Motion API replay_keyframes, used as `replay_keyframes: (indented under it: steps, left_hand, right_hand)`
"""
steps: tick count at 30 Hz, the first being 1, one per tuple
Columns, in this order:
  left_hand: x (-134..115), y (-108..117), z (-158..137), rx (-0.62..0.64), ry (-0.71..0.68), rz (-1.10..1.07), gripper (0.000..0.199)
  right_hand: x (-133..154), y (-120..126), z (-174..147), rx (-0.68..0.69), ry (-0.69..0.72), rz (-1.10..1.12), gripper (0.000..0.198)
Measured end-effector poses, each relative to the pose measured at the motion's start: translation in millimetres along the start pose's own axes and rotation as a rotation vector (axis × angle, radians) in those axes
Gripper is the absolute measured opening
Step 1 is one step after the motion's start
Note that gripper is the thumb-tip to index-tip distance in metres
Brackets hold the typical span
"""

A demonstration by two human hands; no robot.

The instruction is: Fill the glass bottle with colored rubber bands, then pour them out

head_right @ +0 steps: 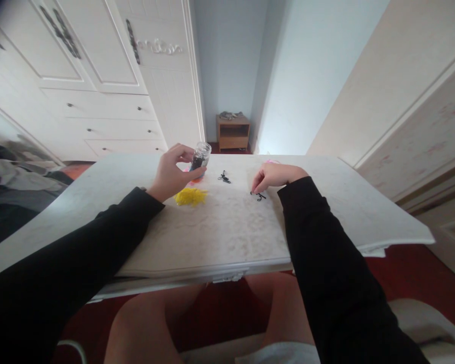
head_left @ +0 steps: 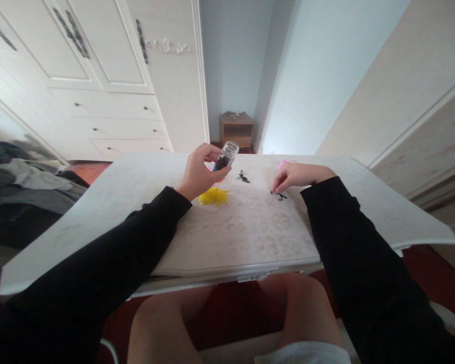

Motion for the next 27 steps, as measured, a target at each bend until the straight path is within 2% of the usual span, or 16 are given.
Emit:
replay_keyframes:
  steps: [8,11,19,23,27]
  left_hand:
    - [4.1,-1.4,-1.4,-0.016,-0.037,-0.004,0.025]
    - [4.7,-1.2,-1.4,-0.016,-0.037,0.000,0.026]
    - [8.8,-2.6,-2.7,-0.007,-0.035,0.003,0.027]
    - [8.9,-2.5,-3.1,-0.017,-0.038,0.006,0.027]
    - [7.9,-1.9,-3.0,-0.022,-0.034,0.006,0.028]
  right_hand:
    - [-0.5,9.6,-13.0,-0.072,-0.043,-0.114,0.036]
    - [-5.9,12.2,-14.6,-0.096,-0.070,-0.135,0.031]
    - [-27.6,-2.4,-11.0,0.022,-0.276,-0.093,0.015]
    - [-18.7,-5.4,-10.4,0.012,-0.255,-0.183,0.005]
    - [-4.7,0.0,-11.3,-0.089,-0.114,-0.247,0.007]
Point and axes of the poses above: each hand's wrist, its own z-axis towards the middle knuckle, its own y-axis out of the back of the hand, x = y × z, the point moved 5 cm from there along z, towards the middle knuckle, and after that the axes turned 7 degrees about -y, right-handed, at the moved point
